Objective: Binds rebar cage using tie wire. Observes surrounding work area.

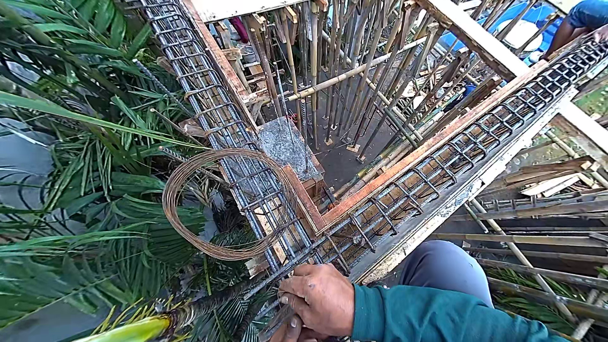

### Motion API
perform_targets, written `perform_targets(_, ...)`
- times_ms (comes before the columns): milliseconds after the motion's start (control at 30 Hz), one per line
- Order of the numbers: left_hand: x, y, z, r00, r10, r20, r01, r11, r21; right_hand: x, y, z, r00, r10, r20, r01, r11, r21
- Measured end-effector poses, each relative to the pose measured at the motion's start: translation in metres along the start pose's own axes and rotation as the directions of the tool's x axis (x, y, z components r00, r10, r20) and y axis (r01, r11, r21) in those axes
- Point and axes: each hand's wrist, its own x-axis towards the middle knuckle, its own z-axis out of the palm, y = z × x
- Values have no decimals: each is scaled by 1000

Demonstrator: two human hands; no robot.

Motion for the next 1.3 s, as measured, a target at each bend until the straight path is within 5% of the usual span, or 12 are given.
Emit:
perform_targets(167,7,6,2,963,176,-205,-169,984,50,-2,-3,7,999,-1,38,0,999,33)
perform_targets(533,15,-3,-3,933,237,-271,-302,925,-230,2,2,-10,989,118,94,-127,987,96)
perform_targets(800,10,9,25,949,7,-314,-77,974,-212,-1,-6,4,985,153,73,-163,975,149)
perform_targets(1000,10,23,25,969,-192,-158,118,916,-384,4,0,6,979,197,57,-201,975,90)
perform_targets(1167,10,17,25,988,-82,-132,27,927,-375,5,-2,5,971,227,78,-235,966,105)
perform_targets(1300,13,10,28,960,79,-269,-141,966,-217,5,-3,5,973,229,39,-232,960,155)
